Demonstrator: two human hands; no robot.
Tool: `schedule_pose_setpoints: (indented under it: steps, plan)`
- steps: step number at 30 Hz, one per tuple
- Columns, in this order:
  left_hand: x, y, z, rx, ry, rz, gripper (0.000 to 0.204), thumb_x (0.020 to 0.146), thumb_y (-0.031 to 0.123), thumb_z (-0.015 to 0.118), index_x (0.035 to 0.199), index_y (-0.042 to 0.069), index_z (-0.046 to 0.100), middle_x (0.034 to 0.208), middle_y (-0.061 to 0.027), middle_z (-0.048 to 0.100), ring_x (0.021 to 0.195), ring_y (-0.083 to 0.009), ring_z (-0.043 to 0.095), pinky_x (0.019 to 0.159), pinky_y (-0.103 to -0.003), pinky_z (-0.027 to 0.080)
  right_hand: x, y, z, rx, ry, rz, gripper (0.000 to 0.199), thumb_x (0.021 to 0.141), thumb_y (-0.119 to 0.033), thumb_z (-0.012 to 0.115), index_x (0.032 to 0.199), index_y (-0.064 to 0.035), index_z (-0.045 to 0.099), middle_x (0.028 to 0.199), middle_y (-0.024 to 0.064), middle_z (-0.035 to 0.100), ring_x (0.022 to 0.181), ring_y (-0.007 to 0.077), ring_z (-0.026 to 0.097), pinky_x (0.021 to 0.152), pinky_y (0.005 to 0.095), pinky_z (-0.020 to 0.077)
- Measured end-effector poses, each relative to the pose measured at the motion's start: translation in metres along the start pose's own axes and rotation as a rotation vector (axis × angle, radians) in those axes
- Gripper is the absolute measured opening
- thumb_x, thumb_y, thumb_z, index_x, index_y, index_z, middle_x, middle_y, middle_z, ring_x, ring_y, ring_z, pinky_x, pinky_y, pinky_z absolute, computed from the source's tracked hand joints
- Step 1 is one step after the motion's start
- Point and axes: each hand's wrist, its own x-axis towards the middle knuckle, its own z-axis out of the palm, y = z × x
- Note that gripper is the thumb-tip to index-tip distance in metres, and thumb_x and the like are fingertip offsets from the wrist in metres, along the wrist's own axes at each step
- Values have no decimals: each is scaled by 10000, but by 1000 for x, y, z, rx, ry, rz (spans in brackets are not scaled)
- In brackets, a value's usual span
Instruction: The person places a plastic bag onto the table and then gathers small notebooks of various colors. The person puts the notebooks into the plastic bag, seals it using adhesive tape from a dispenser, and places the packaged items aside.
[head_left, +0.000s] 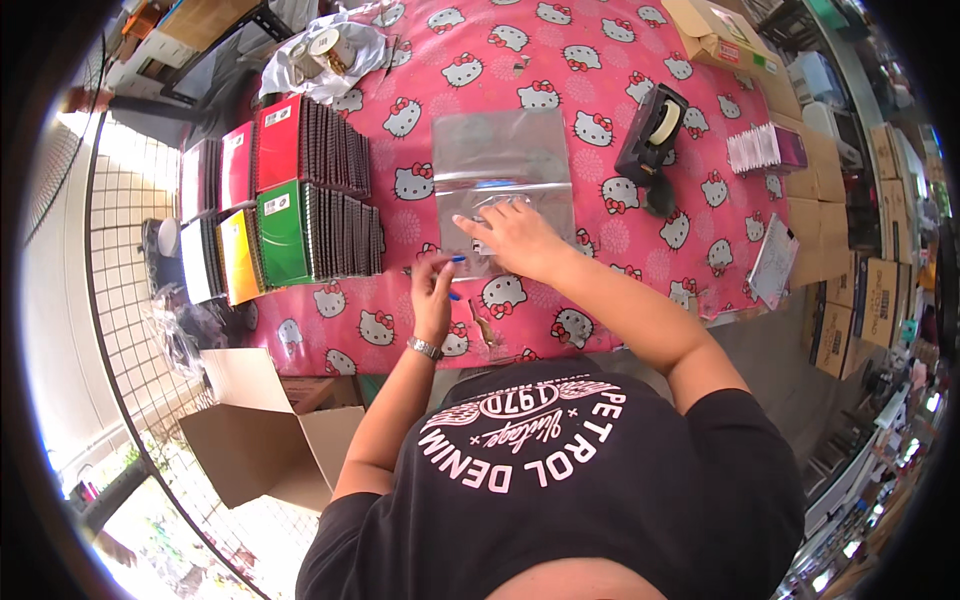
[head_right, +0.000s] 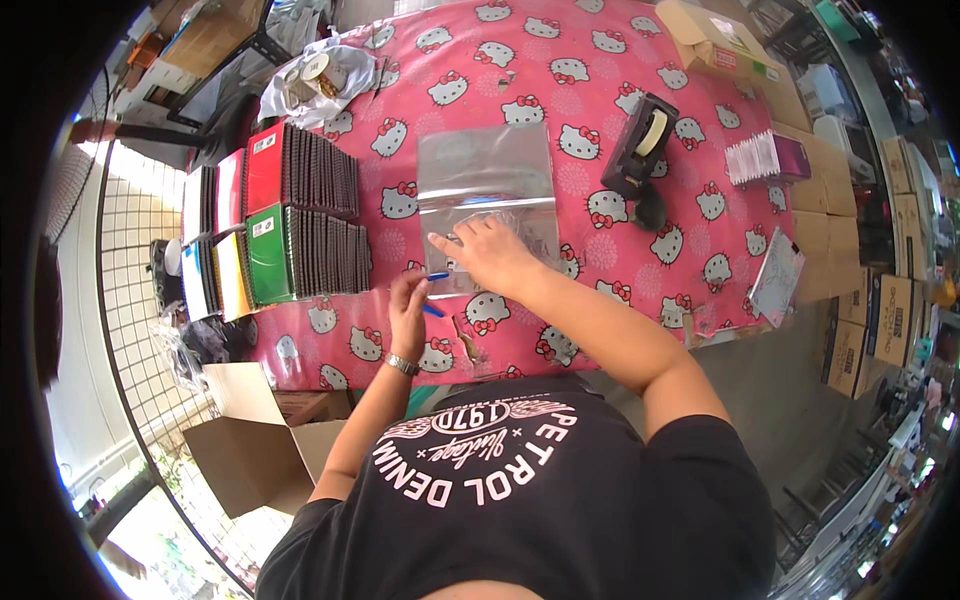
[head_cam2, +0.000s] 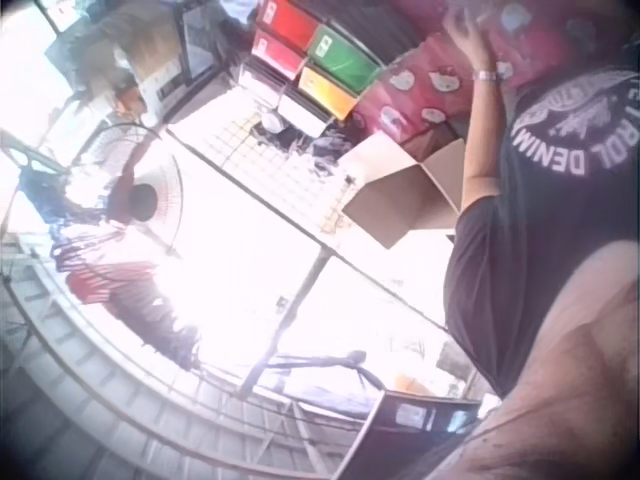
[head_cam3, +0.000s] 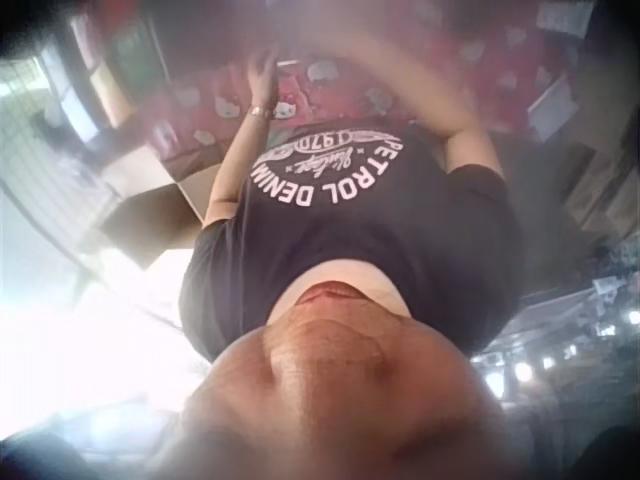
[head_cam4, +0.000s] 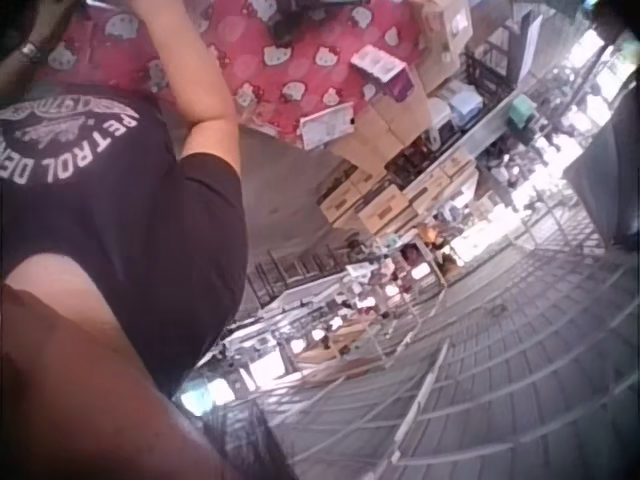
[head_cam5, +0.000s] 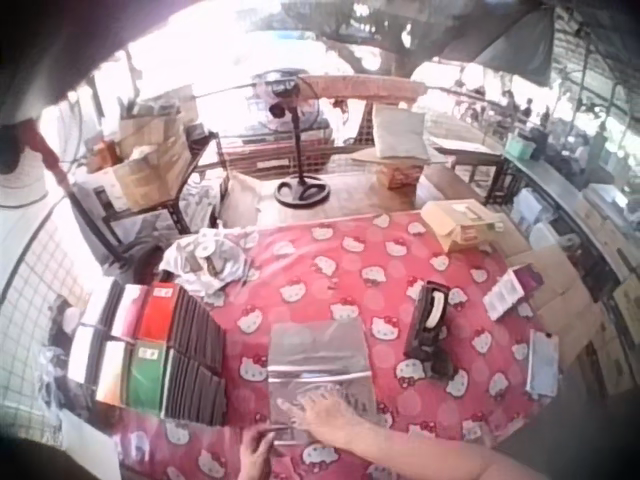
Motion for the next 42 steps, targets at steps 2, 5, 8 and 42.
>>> schedule_pose_setpoints:
  steps: [2, 5, 8, 42]
  plan:
    - [-12, -33, 0, -193, -260, -489, 201, 911, 197, 633, 1020, 34, 671, 1001, -59, 654, 930, -163, 608, 866, -317, 479, 3, 3, -13, 279, 88, 28, 749, 689, -235, 795, 1357, -136, 469, 1173, 134, 569, 1107, 328, 551, 984, 431, 423]
    - [-10, -33, 10, -331, -484, -504, 349, 881, 134, 673, 1183, 16, 545, 1088, -79, 624, 939, -169, 606, 839, -293, 507, -18, 15, -43, 712, 321, 56, 789, 666, -167, 798, 1370, -121, 443, 1154, 151, 567, 1109, 341, 548, 978, 426, 437]
    - [12, 3, 19, -408, -417, -63, 589, 818, 8, 706, 1322, 36, 402, 1220, -93, 561, 1029, -209, 599, 871, -327, 527, -53, 36, -46, 817, 182, 138, 863, 649, -107, 796, 1408, -116, 384, 1209, 157, 548, 1168, 341, 525, 1010, 427, 420]
    - [94, 49, 41, -123, -699, -306, 360, 807, 114, 741, 1142, 4, 666, 1225, -54, 610, 1078, -144, 570, 918, -289, 445, -21, 76, -9, 866, -137, 359, 442, 695, -296, 795, 1069, -97, 671, 859, 76, 567, 799, 211, 580, 706, 337, 470]
